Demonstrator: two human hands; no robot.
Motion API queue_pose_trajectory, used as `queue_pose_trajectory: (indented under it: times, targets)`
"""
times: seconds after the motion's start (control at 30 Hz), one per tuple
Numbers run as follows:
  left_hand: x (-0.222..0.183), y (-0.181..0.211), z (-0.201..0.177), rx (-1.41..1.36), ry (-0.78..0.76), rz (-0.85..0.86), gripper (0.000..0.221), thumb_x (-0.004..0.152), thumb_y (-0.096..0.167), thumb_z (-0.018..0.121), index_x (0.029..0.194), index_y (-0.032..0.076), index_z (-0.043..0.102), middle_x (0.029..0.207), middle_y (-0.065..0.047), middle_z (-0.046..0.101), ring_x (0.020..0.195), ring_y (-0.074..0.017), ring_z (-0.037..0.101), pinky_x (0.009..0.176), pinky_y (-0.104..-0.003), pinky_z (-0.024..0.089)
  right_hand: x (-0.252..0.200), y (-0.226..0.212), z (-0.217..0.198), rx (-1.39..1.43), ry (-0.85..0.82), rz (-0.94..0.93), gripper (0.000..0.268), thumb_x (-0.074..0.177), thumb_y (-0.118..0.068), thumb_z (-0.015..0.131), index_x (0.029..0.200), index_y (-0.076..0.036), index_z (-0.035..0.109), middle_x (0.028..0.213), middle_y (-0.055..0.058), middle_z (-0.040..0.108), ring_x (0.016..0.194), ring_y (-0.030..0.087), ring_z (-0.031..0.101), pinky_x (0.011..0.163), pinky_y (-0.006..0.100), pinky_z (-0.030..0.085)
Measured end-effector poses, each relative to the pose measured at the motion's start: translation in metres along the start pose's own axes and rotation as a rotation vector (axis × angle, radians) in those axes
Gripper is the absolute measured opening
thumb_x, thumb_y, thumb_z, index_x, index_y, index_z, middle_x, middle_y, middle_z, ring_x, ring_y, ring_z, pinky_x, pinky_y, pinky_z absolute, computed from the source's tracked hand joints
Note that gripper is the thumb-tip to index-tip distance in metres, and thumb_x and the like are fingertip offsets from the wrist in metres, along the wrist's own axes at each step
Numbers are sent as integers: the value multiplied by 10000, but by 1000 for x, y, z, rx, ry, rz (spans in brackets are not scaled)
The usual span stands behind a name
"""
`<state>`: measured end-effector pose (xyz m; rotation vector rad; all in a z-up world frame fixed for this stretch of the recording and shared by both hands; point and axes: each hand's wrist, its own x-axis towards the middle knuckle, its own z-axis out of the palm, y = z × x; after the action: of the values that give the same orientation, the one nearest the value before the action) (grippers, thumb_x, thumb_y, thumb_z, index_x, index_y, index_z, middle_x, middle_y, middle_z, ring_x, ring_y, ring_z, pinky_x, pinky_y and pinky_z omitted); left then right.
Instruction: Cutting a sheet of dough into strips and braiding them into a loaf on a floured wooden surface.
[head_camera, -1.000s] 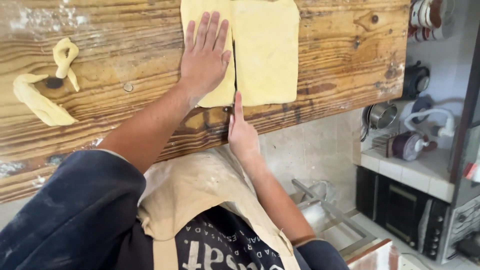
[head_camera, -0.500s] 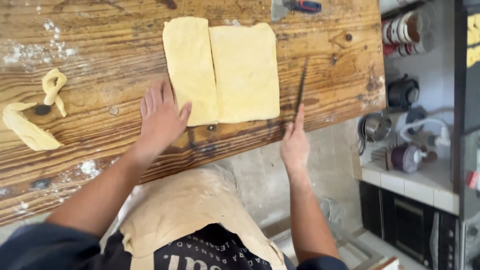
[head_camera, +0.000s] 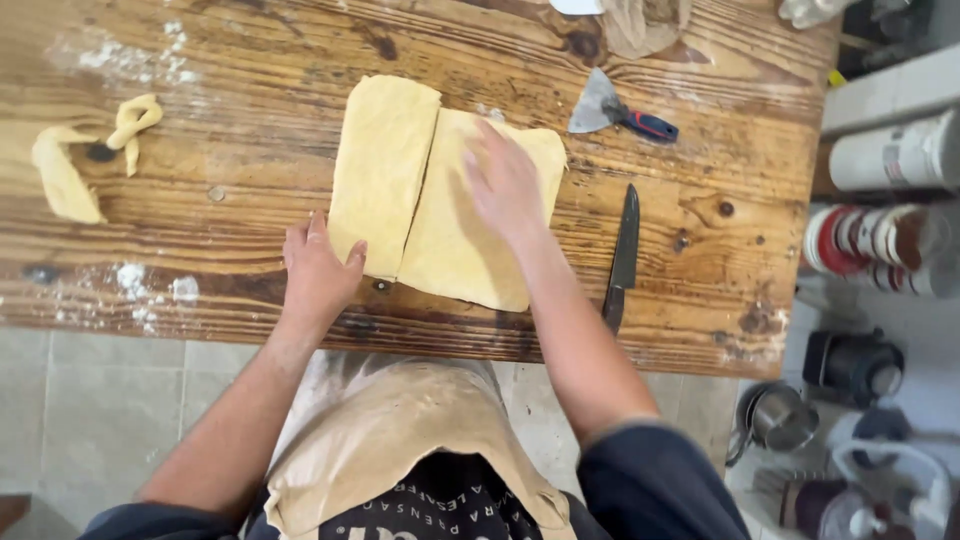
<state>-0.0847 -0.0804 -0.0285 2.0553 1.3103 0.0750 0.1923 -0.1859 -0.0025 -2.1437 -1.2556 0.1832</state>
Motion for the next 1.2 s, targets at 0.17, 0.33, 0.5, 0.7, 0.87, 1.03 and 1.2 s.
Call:
queue_pose_trajectory:
  times: [0.17, 0.33, 0.5, 0.7, 0.87, 1.03, 1.2]
  targets:
    - [-22, 68, -41, -90, -45, -128, 640, 971, 281, 653, 1482, -42, 441, 1385, -275, 436, 1361, -448, 368, 1178, -541, 284, 107, -67, 13, -271, -618, 113, 636, 1103, -423, 353, 1614, -72, 214, 1649, 138, 331, 1511, 317, 320, 1222, 500, 286]
    - [-12, 44, -20, 103, 98, -1, 675, 933, 346, 694, 1452, -31, 485, 1359, -217, 473, 1269, -405, 446, 1017, -551, 426, 123, -84, 13, -334, -587, 111, 398, 1038, -364, 609, 1325, -90, 577, 1282, 127, 613, 1143, 302, 637, 961, 482, 546]
    - [24, 58, -53, 24, -32, 36, 941, 941, 463, 725, 1592, 12, 218, 1590, -271, 247, 1503, -435, 195, 1222, -566, 176, 131, -76, 26, -256, -674, 247, 525, 979, -341, 709, 1409, -72, 574, 1367, 129, 483, 1311, 286, 474, 1212, 438, 353]
    - [59, 79, -97, -190, -279, 215, 1178, 794, 228, 878, 1631, 68, 64, 1702, -247, -14, 1554, -347, -136, 1214, -512, -158, 86, -114, -56, 77, -668, -237, 152, 1052, -237, 605, 1130, -118, 551, 816, 18, 655, 648, 163, 568, 669, 362, 457]
    - [33, 62, -87, -355, -684, 288, 354, 786, 213, 845, 1116, 132, 744, 1063, -22, 798, 967, -159, 730, 864, -323, 585, 70, -136, -146, 354, -684, -296, 102, 1044, -72, 543, 1145, -56, 545, 991, 84, 631, 793, 176, 658, 661, 266, 578]
    - [2, 79, -62, -508, -946, 106, 390, 831, 279, 781, 1150, 55, 753, 1159, -52, 817, 1020, -158, 764, 960, -307, 614, 97, -110, -152, 400, -676, 116, 177, 990, -86, 692, 1147, -102, 610, 934, -2, 642, 803, 87, 617, 676, 228, 551]
    - [-4, 93, -19, -401, -778, -173, 182, 988, 221, 734, 948, 127, 583, 699, 32, 367, 628, -119, 335, 615, -283, 294, 108, -9, -68, 153, -761, 535, 218, 1003, -174, 667, 1214, -157, 617, 1015, -7, 736, 889, 120, 630, 918, 298, 457]
